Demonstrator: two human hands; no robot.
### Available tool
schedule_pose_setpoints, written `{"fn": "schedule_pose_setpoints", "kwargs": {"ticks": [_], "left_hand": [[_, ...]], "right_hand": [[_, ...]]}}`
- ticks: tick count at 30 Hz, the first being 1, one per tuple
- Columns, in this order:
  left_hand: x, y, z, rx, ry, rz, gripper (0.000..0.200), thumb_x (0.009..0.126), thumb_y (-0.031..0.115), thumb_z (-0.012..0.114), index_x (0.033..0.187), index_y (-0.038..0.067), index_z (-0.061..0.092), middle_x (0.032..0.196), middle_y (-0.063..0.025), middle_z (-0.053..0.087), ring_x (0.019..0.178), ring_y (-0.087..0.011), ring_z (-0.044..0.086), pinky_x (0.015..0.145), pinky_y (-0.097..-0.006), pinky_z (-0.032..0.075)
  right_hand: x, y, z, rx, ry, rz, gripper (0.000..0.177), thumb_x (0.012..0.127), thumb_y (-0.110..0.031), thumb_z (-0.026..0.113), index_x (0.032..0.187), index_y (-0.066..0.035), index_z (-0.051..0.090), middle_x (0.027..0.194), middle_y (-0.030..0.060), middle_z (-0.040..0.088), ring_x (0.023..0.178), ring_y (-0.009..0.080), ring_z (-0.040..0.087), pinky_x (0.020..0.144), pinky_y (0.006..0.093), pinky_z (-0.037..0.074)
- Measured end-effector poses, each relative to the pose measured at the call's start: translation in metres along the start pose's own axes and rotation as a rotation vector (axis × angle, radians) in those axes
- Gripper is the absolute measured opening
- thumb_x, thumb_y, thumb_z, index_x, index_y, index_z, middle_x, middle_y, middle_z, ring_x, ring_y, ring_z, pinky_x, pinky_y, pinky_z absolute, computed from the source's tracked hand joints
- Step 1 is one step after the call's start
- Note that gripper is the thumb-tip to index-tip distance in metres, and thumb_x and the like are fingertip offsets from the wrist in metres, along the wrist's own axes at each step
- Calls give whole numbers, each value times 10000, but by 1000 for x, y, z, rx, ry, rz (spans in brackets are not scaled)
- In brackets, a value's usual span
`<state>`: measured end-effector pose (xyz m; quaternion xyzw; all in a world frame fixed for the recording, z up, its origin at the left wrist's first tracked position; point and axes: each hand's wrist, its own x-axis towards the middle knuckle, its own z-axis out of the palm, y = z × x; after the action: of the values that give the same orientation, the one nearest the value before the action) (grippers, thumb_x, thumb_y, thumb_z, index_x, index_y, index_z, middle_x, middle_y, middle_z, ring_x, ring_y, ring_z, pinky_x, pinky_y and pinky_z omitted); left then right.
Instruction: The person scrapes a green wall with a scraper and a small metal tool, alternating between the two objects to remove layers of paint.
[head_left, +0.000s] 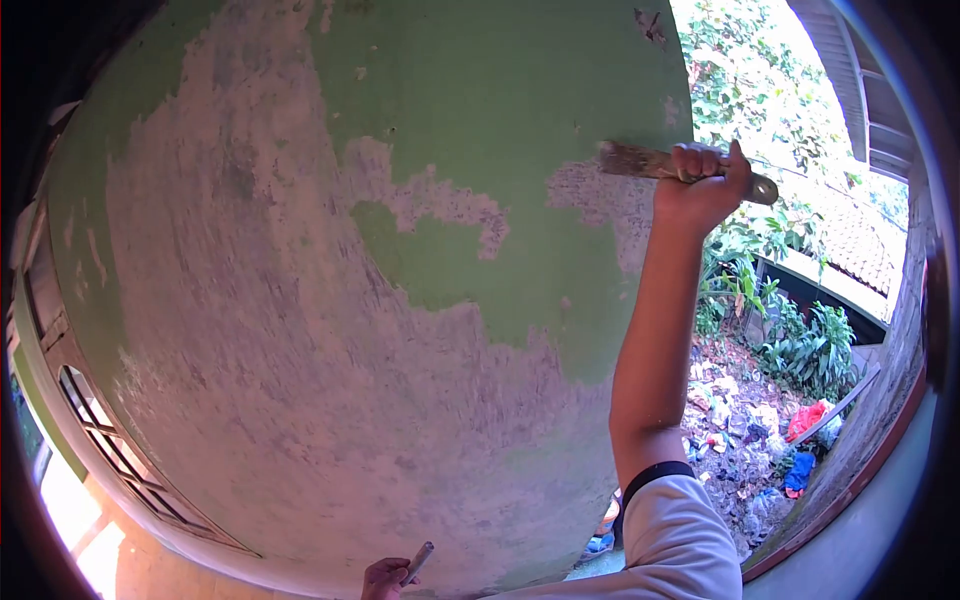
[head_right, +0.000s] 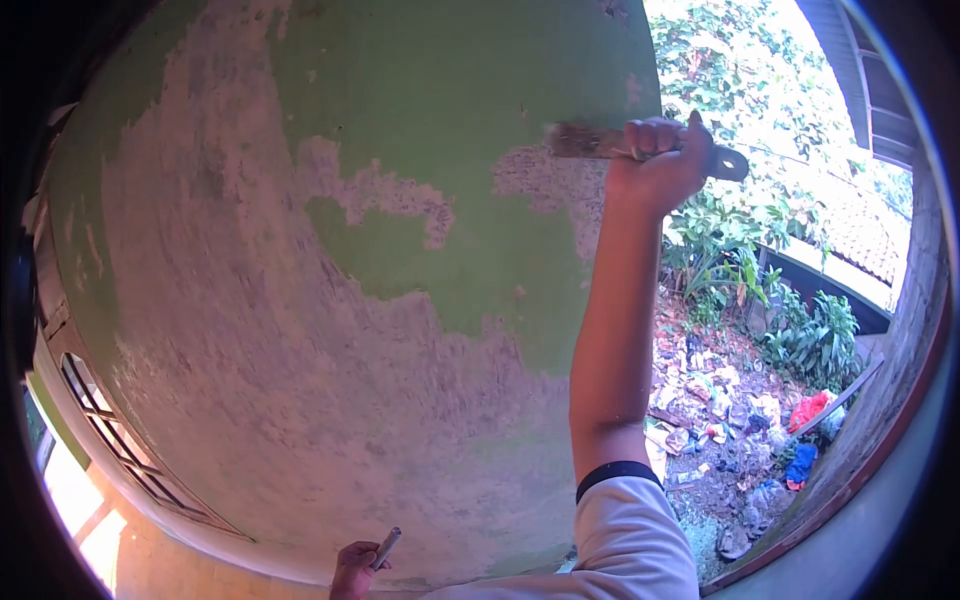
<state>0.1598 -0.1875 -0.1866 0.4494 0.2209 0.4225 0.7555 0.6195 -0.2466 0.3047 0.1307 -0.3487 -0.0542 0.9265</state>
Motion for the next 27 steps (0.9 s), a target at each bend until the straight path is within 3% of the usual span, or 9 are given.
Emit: {"fn": "schedule_pose_setpoints", "kwargs": {"ticks": [2, 5, 8, 10, 13, 17, 19, 22, 27], "left_hand": [[9, -15, -10, 207, 172, -103, 340, 748, 145, 655, 1030, -25, 571, 796, -73, 599, 636, -160, 558, 632, -355, 532], [7, -14, -6, 128, 166, -52, 353, 737, 151, 664, 1027, -30, 572, 778, -71, 596, 631, -168, 562, 640, -365, 535], [3, -14, -6, 132, 105, -43, 371, 740, 183, 671, 1024, -34, 571, 771, -67, 597, 625, -161, 562, 648, -368, 536], [2, -17, -9, 155, 128, -48, 375, 743, 194, 671, 1023, -35, 571, 768, -64, 596, 619, -155, 557, 645, -362, 534], [2, -18, -8, 158, 125, -37, 382, 749, 214, 670, 1019, -37, 571, 766, -58, 596, 611, -146, 550, 639, -352, 531], [4, -8, 2, 146, 126, -55, 365, 731, 192, 671, 999, -38, 578, 786, -76, 601, 630, -161, 556, 635, -353, 534], [7, -14, -5, 166, 138, -52, 365, 726, 188, 671, 998, -37, 579, 788, -77, 600, 633, -162, 557, 632, -351, 533], [6, -14, -5, 174, 165, -51, 372, 720, 187, 674, 998, -41, 579, 783, -78, 600, 628, -169, 560, 624, -351, 531], [-2, -19, -16, 215, 166, -28, 379, 745, 222, 671, 1003, -39, 579, 763, -72, 602, 607, -164, 566, 605, -334, 529]], "right_hand": [[6, -11, -4, 13, -17, 27, 246, 822, -235, 483, 662, -97, 358, 518, -22, 291, 433, 116, 290, 427, 274, 306], [6, -46, -12, 272, -292, -33, 275, 815, -177, 502, 609, -119, 329, 516, -9, 293, 439, 120, 282, 425, 273, 290], [-5, -6, 10, -72, 22, -103, 312, 824, -222, 481, 583, -128, 306, 503, -23, 278, 429, 100, 254, 413, 270, 268], [-2, -12, 13, -127, -50, -88, 317, 833, -243, 460, 588, -127, 296, 499, -36, 259, 425, 92, 234, 408, 271, 252], [12, -40, -5, 312, -380, 42, 295, 840, -220, 447, 602, -137, 295, 499, -36, 240, 422, 96, 232, 409, 275, 255], [9, 1, -13, 150, -18, -25, 271, 848, -235, 440, 624, -117, 343, 513, -22, 286, 438, 114, 282, 423, 274, 285], [-2, 0, -1, 41, -79, 69, 271, 856, -247, 428, 634, -102, 374, 520, -14, 317, 442, 123, 310, 424, 274, 298], [4, -38, -12, 354, -436, 41, 263, 852, -236, 427, 633, -100, 374, 518, -17, 307, 447, 117, 304, 431, 265, 295], [-12, -7, 24, -79, -21, -6, 276, 838, -212, 435, 602, -140, 311, 525, -28, 284, 439, 91, 273, 405, 249, 265]]}}
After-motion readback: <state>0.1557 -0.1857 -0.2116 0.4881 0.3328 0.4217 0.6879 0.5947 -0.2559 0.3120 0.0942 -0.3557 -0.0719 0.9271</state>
